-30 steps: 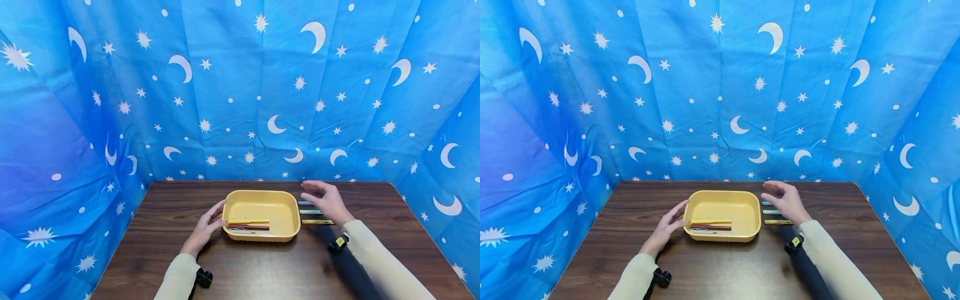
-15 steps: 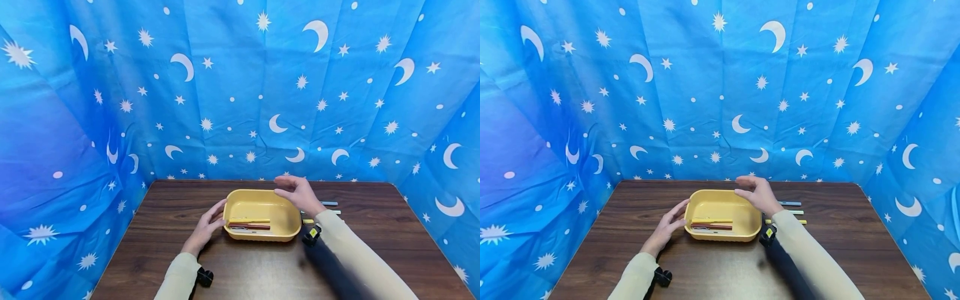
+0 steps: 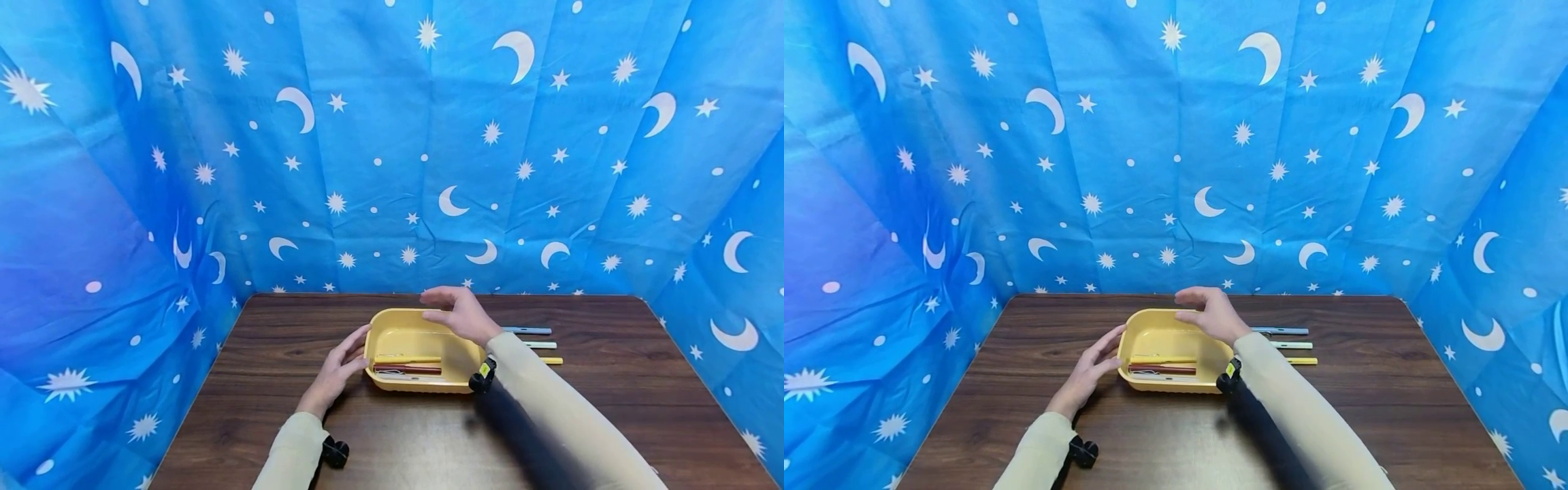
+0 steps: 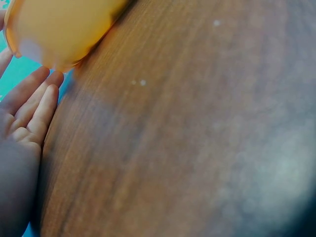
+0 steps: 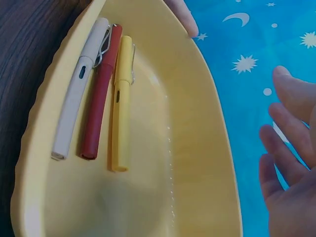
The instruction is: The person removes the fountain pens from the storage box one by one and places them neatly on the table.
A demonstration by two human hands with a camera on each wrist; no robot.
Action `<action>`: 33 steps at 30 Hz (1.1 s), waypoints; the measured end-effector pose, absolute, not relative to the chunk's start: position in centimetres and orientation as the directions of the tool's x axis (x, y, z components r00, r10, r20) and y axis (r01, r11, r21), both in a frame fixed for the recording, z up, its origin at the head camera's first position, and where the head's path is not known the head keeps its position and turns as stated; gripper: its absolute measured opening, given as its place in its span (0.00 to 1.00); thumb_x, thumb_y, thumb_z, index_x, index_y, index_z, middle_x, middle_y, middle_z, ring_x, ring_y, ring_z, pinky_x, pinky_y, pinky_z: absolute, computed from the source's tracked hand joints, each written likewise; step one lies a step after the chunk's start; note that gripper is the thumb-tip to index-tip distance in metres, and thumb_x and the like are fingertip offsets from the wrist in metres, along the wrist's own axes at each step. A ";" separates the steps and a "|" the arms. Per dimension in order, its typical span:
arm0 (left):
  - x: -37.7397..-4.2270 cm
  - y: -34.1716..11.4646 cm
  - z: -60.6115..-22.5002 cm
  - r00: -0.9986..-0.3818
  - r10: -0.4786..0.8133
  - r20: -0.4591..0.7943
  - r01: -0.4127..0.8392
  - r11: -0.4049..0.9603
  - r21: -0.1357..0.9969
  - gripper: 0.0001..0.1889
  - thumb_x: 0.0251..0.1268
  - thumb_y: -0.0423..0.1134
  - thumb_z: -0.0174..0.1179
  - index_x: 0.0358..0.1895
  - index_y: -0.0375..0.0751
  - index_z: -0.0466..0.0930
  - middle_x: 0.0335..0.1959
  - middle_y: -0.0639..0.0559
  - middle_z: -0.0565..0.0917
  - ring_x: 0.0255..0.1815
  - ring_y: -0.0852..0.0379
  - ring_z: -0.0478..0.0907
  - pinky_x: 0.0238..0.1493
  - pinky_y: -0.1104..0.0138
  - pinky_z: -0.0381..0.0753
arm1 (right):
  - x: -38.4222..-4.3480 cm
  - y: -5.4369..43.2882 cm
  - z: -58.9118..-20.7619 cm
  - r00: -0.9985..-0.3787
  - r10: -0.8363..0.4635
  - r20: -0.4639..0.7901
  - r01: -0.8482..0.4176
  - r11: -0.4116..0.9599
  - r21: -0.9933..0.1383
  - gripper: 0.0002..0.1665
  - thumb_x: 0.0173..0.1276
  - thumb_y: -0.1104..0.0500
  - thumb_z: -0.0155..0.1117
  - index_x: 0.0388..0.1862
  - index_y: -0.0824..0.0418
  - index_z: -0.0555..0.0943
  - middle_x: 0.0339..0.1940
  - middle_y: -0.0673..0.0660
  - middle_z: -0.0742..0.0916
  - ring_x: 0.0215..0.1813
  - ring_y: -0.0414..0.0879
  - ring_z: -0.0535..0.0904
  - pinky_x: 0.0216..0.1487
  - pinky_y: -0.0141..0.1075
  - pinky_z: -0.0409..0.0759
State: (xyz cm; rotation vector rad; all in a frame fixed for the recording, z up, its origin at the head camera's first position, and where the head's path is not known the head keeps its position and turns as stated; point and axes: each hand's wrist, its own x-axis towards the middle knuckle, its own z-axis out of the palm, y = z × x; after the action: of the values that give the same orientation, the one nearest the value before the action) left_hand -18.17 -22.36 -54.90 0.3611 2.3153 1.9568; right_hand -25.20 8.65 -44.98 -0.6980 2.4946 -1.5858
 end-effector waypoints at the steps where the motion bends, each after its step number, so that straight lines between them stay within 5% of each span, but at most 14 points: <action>1: -18.2 -22.4 -54.9 -0.967 0.239 0.085 0.124 0.151 0.981 0.34 0.77 0.33 0.59 0.82 0.54 0.63 0.79 0.40 0.69 0.78 0.39 0.68 0.67 0.71 0.75 | -25.3 8.5 -45.1 -0.883 -0.444 0.155 -0.330 0.350 -0.877 0.24 0.71 0.59 0.74 0.65 0.57 0.85 0.61 0.55 0.89 0.67 0.55 0.82 0.66 0.52 0.82; 9: -18.2 -22.6 -54.9 -0.963 0.249 0.101 0.138 0.137 0.981 0.34 0.77 0.33 0.59 0.83 0.53 0.62 0.80 0.38 0.67 0.78 0.36 0.67 0.65 0.71 0.77 | -26.2 7.1 -45.3 -0.850 -0.513 0.117 -0.360 0.405 -0.840 0.22 0.69 0.62 0.75 0.62 0.61 0.86 0.59 0.59 0.89 0.65 0.57 0.83 0.66 0.52 0.82; 20: -18.3 -22.4 -55.0 -0.970 0.219 0.106 0.143 0.158 0.977 0.33 0.77 0.34 0.60 0.82 0.51 0.64 0.79 0.40 0.69 0.78 0.40 0.68 0.74 0.63 0.72 | -26.4 6.6 -46.5 -0.802 -0.597 -0.032 -0.311 0.463 -0.830 0.24 0.69 0.62 0.75 0.63 0.64 0.85 0.58 0.58 0.90 0.64 0.57 0.84 0.64 0.49 0.84; 33: -18.1 -22.3 -54.7 -0.973 0.220 0.072 0.110 0.163 0.980 0.34 0.77 0.35 0.60 0.82 0.57 0.64 0.79 0.43 0.69 0.78 0.42 0.69 0.74 0.60 0.73 | -26.0 6.4 -47.3 -0.755 -0.647 -0.106 -0.322 0.506 -0.800 0.23 0.67 0.68 0.75 0.60 0.66 0.85 0.53 0.60 0.91 0.57 0.54 0.87 0.54 0.42 0.88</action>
State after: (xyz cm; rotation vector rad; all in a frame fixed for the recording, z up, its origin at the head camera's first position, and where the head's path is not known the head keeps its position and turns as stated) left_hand -18.07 -22.27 -54.72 0.3307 2.3286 1.9501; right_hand -25.95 6.45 -47.28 -0.8011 2.3602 -1.1340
